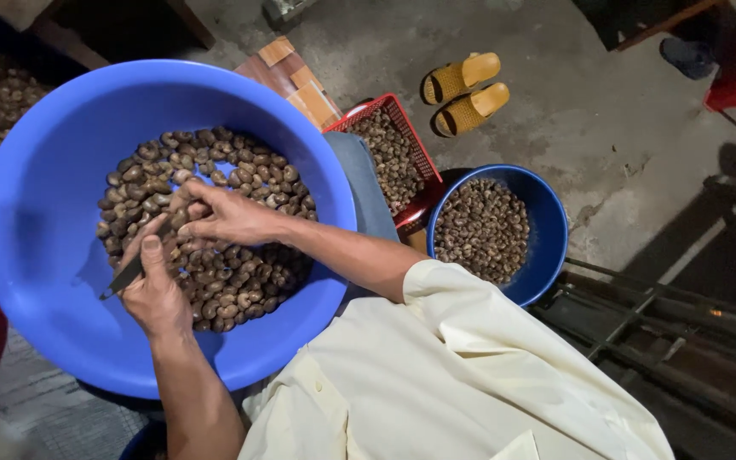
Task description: Sorting and prying open nuts using a small handheld tool in a factory setting
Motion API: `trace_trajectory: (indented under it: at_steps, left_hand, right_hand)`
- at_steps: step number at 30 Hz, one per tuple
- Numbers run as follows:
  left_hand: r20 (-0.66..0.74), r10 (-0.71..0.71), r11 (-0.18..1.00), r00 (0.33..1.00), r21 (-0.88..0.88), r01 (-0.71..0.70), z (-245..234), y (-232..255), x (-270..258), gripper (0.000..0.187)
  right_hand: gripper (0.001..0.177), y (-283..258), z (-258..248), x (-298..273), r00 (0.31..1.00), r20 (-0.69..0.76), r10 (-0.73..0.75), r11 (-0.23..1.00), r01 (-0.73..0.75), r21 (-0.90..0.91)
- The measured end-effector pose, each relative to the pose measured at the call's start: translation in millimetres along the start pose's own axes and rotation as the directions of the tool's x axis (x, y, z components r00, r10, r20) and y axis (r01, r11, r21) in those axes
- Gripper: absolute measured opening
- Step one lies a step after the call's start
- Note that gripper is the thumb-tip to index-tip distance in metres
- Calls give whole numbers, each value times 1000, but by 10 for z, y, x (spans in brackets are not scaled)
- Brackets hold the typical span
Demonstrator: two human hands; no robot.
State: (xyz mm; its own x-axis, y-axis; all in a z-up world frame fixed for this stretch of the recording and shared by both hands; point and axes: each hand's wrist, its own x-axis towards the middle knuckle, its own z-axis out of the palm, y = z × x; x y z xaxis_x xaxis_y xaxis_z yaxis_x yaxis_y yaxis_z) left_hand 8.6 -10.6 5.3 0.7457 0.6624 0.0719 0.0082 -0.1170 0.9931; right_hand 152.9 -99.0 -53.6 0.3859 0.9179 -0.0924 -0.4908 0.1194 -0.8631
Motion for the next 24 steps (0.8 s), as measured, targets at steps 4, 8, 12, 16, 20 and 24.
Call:
trace_trajectory:
  at_steps: [4, 8, 12, 16, 20, 24]
  left_hand:
    - [20, 2, 1000, 1000, -10, -2, -1, -24, -28, 33]
    - [10, 3, 999, 1000, -32, -3, 17, -91, -15, 31]
    - [-33, -68, 997, 997, -35, 66, 34, 31, -37, 42]
    - [-50, -138, 990, 989, -39, 137, 47, 16, -40, 39]
    - [-63, -68, 998, 996, -4, 67, 66, 66, -21, 40]
    - [-38, -82, 995, 996, -54, 80, 17, -1, -12, 41]
  right_hand:
    - [32, 176, -82, 54, 1000, 9, -17, 999, 17, -33]
    - [35, -2, -24, -19, 999, -10, -41, 996, 40, -81]
    - [20, -383, 90, -124, 998, 4, 59, 983, -57, -175]
    - [24, -278, 76, -93, 998, 6, 59, 997, -59, -44]
    - [18, -413, 116, -136, 999, 14, 34, 995, -32, -97]
    - [17, -499, 149, -138, 998, 8, 56, 995, -56, -77]
